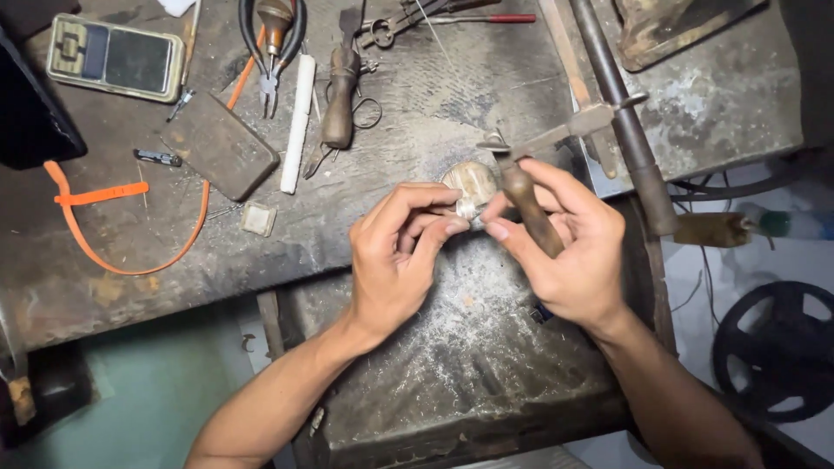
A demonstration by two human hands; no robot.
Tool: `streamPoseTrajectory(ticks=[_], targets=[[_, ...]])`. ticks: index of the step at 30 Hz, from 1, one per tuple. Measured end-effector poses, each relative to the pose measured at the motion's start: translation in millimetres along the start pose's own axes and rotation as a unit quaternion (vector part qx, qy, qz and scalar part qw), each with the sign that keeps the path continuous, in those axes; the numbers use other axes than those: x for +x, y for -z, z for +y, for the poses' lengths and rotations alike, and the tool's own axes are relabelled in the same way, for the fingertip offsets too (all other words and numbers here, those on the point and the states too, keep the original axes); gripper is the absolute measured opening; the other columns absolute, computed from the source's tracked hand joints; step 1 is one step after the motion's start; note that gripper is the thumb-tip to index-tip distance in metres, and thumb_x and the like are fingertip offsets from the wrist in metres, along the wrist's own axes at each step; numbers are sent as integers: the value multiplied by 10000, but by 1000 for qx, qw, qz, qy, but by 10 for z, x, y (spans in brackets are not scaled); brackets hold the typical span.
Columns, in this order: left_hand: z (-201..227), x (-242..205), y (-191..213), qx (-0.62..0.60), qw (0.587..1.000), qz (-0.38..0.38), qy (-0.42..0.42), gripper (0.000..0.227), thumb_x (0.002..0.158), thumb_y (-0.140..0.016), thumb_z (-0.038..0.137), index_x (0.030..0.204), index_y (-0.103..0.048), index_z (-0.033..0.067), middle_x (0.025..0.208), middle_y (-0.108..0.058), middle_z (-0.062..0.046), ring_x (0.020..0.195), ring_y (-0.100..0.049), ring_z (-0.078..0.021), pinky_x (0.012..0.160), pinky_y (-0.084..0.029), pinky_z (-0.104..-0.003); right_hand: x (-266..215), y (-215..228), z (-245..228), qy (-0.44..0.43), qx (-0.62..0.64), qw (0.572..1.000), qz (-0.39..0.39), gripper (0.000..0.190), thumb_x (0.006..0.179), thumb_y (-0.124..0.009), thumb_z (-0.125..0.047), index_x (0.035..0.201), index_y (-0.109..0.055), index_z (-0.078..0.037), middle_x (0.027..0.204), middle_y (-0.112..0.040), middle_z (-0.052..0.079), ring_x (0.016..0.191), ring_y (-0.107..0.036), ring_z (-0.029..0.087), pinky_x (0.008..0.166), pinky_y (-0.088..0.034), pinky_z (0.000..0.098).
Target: Using a jeweler's saw to cut small metal rings on a bench pin and then placing the finished pieces into a plastic bag.
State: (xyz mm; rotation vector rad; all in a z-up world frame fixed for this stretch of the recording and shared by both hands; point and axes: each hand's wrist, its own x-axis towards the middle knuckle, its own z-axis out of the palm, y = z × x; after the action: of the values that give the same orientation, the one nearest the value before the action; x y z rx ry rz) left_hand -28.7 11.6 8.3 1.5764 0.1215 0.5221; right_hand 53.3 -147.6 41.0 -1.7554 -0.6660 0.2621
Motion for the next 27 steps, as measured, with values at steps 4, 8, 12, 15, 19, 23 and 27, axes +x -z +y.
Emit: streamPoseTrajectory(ticks=[4,8,12,15,19,23,27], targets=[[72,15,30,9,1000,0,-11,169,977,-650,-55,1143,-636,-77,1098,-673,-224,884,-768,-264,868,-681,-289,13,-80,10,3,3,1000,-2,506,909,-753,21,1347,-514,102,980,-729,156,836,-685,146,668,-570,201],[121,18,47,17,1000,-3,-13,182,968,-653,-88,1147,-643,-63,1128,-676,-214,894,-765,-243,873,-670,-267,-12,-129,47,6,13,999,33,530,897,-761,55,1359,-505,89,965,-720,187,807,-683,164,681,-587,229],[103,2,45,15,1000,-2,1,306,953,-691,-79,1240,-589,-55,1142,-706,-215,943,-773,-226,914,-659,-260,-32,-135,103,32,10,998,57,572,895,-756,84,1389,-468,93,1004,-713,250,895,-734,240,780,-658,278],[120,4,33,3,1000,-5,14,353,943,-692,-102,1262,-546,-62,1165,-701,-237,962,-772,-242,931,-662,-274,-64,-136,167,38,10,997,68,590,884,-765,109,1390,-461,91,1033,-712,274,868,-733,235,751,-650,270],[112,5,30,-9,1000,-4,26,378,943,-698,-88,1280,-530,-50,1147,-710,-236,973,-769,-237,948,-654,-282,-73,-128,187,44,1,997,67,592,899,-775,71,1399,-457,58,1052,-729,270,765,-726,189,693,-612,227],[124,14,26,14,1000,-8,10,415,937,-717,-90,1297,-514,-55,1135,-712,-232,969,-773,-239,940,-662,-272,-41,-127,119,35,-12,998,58,521,876,-791,56,1311,-512,123,992,-734,230,692,-683,144,663,-588,203],[124,1,31,16,1000,-23,10,412,950,-694,-90,1312,-501,-59,1152,-710,-242,977,-779,-246,951,-660,-274,-53,-116,108,23,-14,998,50,509,868,-792,58,1294,-529,148,958,-733,198,736,-689,147,713,-613,219]])
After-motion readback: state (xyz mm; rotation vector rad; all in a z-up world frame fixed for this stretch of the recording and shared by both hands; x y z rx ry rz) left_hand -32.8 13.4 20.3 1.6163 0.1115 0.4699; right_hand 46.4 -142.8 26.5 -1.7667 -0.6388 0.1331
